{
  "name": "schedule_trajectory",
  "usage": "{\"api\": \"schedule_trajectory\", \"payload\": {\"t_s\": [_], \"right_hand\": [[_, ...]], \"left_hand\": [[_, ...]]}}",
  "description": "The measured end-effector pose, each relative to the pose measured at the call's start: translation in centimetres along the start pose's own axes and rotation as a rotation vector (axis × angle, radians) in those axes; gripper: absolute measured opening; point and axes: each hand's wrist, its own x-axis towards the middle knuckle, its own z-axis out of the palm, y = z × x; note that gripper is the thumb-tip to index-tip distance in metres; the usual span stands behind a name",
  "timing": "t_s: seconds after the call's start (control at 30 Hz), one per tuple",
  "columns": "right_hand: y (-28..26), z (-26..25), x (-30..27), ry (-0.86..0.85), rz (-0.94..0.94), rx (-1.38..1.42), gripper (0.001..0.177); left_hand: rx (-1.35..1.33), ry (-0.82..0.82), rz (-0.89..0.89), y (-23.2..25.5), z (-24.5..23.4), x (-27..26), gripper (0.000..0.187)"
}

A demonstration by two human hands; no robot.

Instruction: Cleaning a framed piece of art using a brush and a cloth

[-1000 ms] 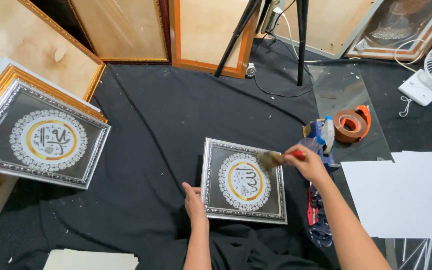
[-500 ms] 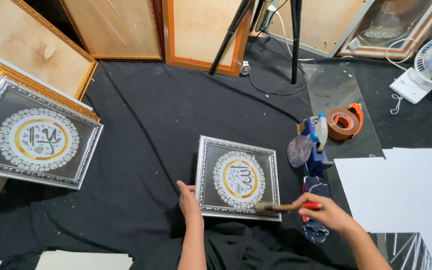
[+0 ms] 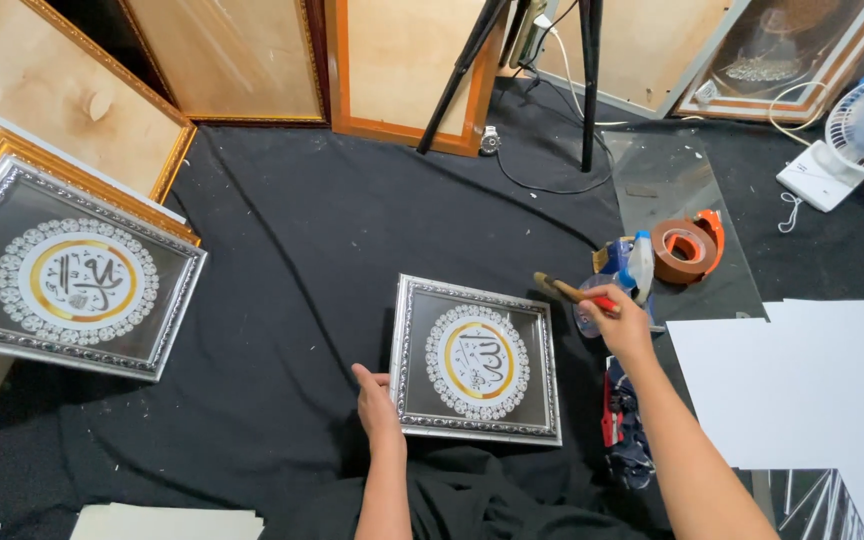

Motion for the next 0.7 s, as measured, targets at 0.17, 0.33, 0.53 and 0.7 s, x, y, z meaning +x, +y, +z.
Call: {"api": "schedule_trajectory", "payload": {"t_s": [0.17,0.33,0.53,0.7], "right_hand": [[2.4,1.8,-2.5,-0.059,0.021,-0.002,0.010],[2.3,-1.8,-10.4,-0.208,0.139,-0.059,0.013],[0.6,-7.1,-13.2,-0.520,0.564,0.232,0.013],[-2.1,-3.4,-9.2,0.003,0.298,-0.127,0.018]], "left_hand": [[0.001,-0.006,-0.010,0.1,0.1,0.2,0.077],[0.024,-0.008,-0.022,0.5,0.0,-0.3,0.077],[-0.005,-0.033,-0.023,1.2,-0.1,-1.5,0.075],[-0.009,-0.049,-0.050,2.5,-0.3,-3.1,0.077]]}}
